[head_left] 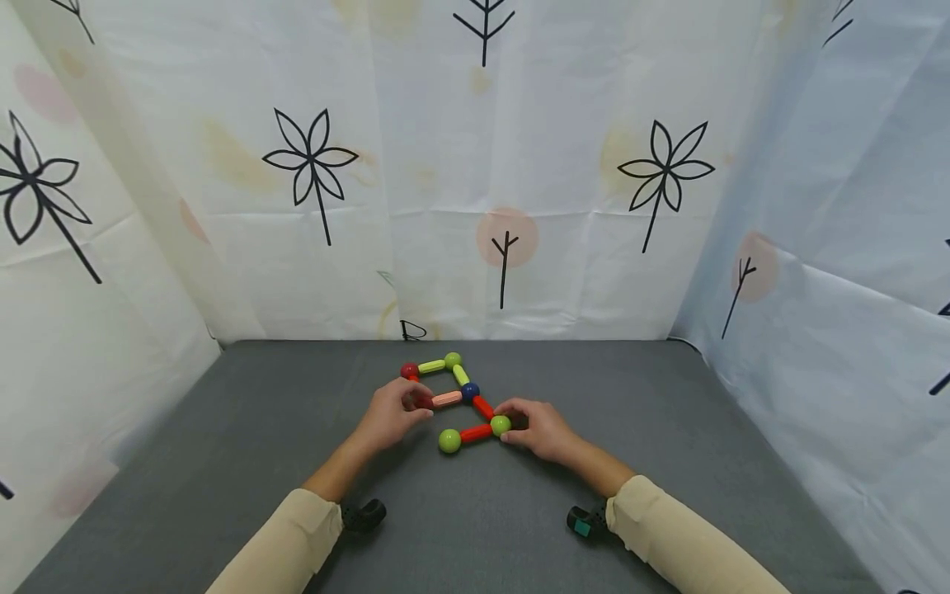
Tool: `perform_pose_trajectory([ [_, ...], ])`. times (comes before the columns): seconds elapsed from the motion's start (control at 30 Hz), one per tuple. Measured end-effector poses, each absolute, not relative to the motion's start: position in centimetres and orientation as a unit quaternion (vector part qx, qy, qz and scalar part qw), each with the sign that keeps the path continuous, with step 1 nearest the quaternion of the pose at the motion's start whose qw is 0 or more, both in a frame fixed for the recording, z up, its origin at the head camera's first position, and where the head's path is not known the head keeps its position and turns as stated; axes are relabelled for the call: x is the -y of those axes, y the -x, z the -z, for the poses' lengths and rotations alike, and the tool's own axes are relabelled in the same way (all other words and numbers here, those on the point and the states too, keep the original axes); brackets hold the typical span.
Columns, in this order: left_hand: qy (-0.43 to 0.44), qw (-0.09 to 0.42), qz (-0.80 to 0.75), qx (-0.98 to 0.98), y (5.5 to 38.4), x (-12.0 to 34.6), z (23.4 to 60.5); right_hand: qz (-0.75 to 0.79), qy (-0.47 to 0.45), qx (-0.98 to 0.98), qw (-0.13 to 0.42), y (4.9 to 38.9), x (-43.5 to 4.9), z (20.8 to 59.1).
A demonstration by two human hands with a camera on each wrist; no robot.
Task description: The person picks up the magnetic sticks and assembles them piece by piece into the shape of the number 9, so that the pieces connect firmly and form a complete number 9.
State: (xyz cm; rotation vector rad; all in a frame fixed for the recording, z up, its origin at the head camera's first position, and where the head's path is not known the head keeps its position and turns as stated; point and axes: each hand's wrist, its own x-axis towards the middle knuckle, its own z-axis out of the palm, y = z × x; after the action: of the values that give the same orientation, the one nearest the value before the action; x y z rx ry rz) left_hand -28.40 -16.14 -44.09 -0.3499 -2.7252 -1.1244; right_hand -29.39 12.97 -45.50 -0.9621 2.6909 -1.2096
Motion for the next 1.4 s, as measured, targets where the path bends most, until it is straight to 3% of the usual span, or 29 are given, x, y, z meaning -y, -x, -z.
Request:
perform_pose_trajectory([
  [0.17, 0.077, 0.118, 0.346, 0.928, 28.7, 16.4, 44.4, 0.393, 0.307, -0.867, 0.019, 29.3, -12.9, 45.5],
  [0.4, 0.059, 0.111, 0.326, 0.937, 29.1, 16.7, 44.9, 0.389, 0.309, -0.868, 0.008, 29.2, -12.9, 45.6],
  [1.4, 0.100, 0.102, 0.381, 0.913, 31.9, 14.0, 45.8, 0.395, 0.296, -0.870, -0.013, 27.4, -13.9, 46.1],
])
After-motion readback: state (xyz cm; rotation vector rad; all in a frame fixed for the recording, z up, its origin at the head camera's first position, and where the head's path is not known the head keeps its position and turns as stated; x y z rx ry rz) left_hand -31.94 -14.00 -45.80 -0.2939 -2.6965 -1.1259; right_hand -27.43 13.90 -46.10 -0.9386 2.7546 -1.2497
